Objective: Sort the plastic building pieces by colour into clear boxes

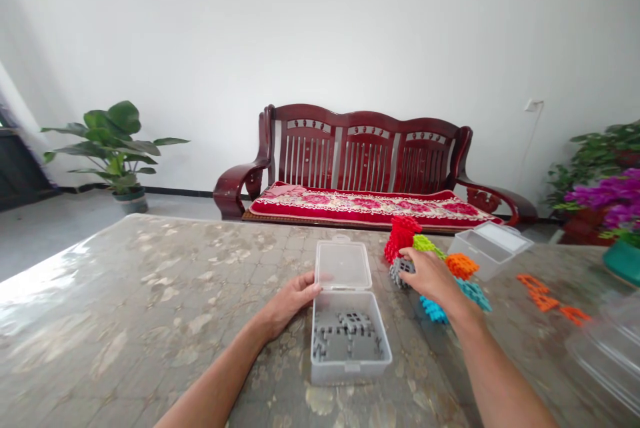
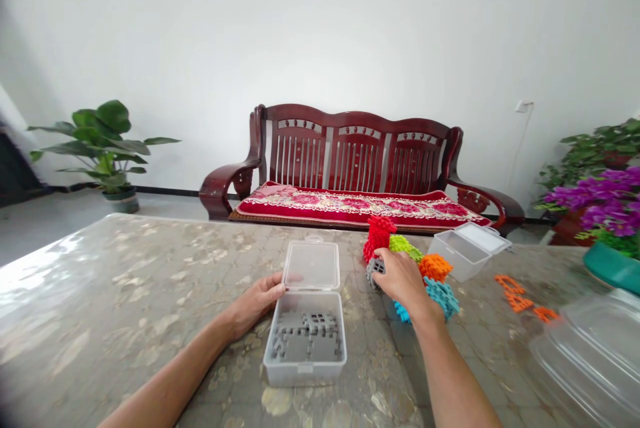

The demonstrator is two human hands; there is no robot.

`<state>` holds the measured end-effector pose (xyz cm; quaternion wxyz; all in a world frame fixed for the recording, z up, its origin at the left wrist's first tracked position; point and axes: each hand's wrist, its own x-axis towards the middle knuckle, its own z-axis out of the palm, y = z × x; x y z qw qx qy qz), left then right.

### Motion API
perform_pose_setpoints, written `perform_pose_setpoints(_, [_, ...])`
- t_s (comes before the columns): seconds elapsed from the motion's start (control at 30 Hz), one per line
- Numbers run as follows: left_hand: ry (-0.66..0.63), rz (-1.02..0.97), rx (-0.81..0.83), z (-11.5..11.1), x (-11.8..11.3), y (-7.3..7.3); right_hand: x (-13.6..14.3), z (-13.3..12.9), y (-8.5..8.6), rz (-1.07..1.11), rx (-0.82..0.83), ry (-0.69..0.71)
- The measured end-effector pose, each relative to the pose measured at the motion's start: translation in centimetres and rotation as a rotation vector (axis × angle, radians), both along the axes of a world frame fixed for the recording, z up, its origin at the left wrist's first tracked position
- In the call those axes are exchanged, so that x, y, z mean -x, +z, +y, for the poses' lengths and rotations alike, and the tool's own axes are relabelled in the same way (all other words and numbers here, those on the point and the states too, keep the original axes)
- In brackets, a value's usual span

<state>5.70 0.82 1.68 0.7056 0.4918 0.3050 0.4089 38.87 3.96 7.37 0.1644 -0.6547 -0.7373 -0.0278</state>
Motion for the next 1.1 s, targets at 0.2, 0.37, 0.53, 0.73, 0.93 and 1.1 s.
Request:
perform_pose_setpoints(0.2, [0.006,-0.016,-0.001,-0.1,0.0,0.1,3.2,-3.0,3.5,0.308,0.026,0.236])
perform_pose_setpoints(0.37, [-0.034,-0.028,-0.028,-0.1,-0.2,0.2,8.3,-7.5,5.9,0.288,0.112,0.519])
perform_pose_setpoints(0.53, [-0.054,-0.051,-0.087,0.0,-0.3,0.2,11.3,-8.7,5.1,0.186,0.12,0.657])
perform_pose_setpoints(0.73, [-0.02,-0.042,-0.084,0.2,-0.1,-0.3,11.2,-7.7,4.0,0.138,0.096,0.63])
perform_pose_setpoints(0.93, [-0.01,-0.042,-0.072,0.3,-0.2,-0.5,11.9,-7.5,3.1,0.129,0.136,0.671])
perform_pose_setpoints(1.1, [-0.019,-0.04,-0.055,0.1,-0.2,-0.2,11.1,-6.9,3.5,0.211,0.103,0.647])
